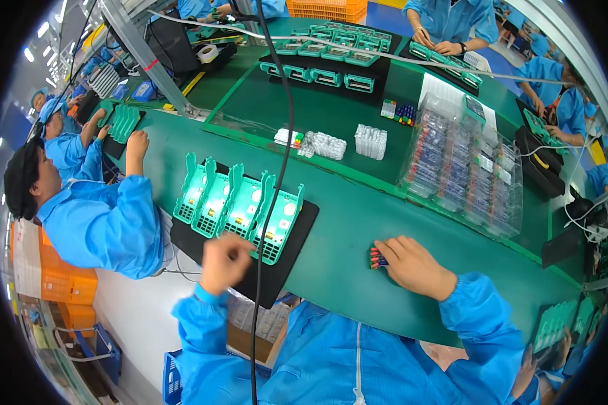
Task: The person inserts small electronic buttons and circuit boards into green plastic device casings by hand, assembling them on an assembly line.
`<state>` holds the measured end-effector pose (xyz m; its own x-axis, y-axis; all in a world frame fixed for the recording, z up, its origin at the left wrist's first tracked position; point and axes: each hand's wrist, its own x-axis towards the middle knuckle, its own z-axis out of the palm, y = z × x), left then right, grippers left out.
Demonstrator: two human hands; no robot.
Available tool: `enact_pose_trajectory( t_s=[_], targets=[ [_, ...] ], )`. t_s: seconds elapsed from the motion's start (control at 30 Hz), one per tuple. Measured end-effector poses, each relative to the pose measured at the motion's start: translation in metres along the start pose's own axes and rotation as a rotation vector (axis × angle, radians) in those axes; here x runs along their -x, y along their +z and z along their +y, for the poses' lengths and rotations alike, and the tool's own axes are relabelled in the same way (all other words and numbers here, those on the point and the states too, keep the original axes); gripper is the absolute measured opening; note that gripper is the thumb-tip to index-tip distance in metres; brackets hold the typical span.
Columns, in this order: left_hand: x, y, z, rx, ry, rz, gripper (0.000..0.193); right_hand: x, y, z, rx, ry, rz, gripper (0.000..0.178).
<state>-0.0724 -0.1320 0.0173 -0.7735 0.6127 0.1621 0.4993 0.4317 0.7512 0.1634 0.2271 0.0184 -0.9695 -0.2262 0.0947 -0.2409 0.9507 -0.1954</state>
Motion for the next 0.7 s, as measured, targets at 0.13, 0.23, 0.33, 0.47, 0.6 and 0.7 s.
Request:
enact_pose_trajectory(
  t_s=[0.13,0.23,0.33,0.47,0.6,0.7],
  targets=[
    [-0.049,-0.063,-0.091,-0.597,0.006,0.459,0.056,-0.002,0.004,-0.013,-0.012,0.045,-0.012,0.050],
    [-0.064,-0.082,-0.151,-0.609,-0.344,0.417,0.109,0.003,0.003,-0.012,-0.057,0.025,-0.016,0.049],
    [-0.068,-0.074,-0.160,-0.546,-0.360,0.305,0.110,0.013,0.002,-0.014,-0.137,0.044,-0.004,0.044],
    [-0.063,-0.045,-0.126,-0.489,-0.300,0.248,0.103,0.026,0.006,-0.033,-0.582,0.232,-0.012,0.044],
    [-0.053,0.009,-0.083,-0.435,-0.085,0.147,0.104,0.024,0.024,-0.041,-1.083,0.373,0.153,0.050],
    [-0.048,0.055,-0.027,-0.511,-0.057,0.111,0.111,0.042,0.032,-0.043,-0.946,0.474,0.266,0.047]
  ],
)
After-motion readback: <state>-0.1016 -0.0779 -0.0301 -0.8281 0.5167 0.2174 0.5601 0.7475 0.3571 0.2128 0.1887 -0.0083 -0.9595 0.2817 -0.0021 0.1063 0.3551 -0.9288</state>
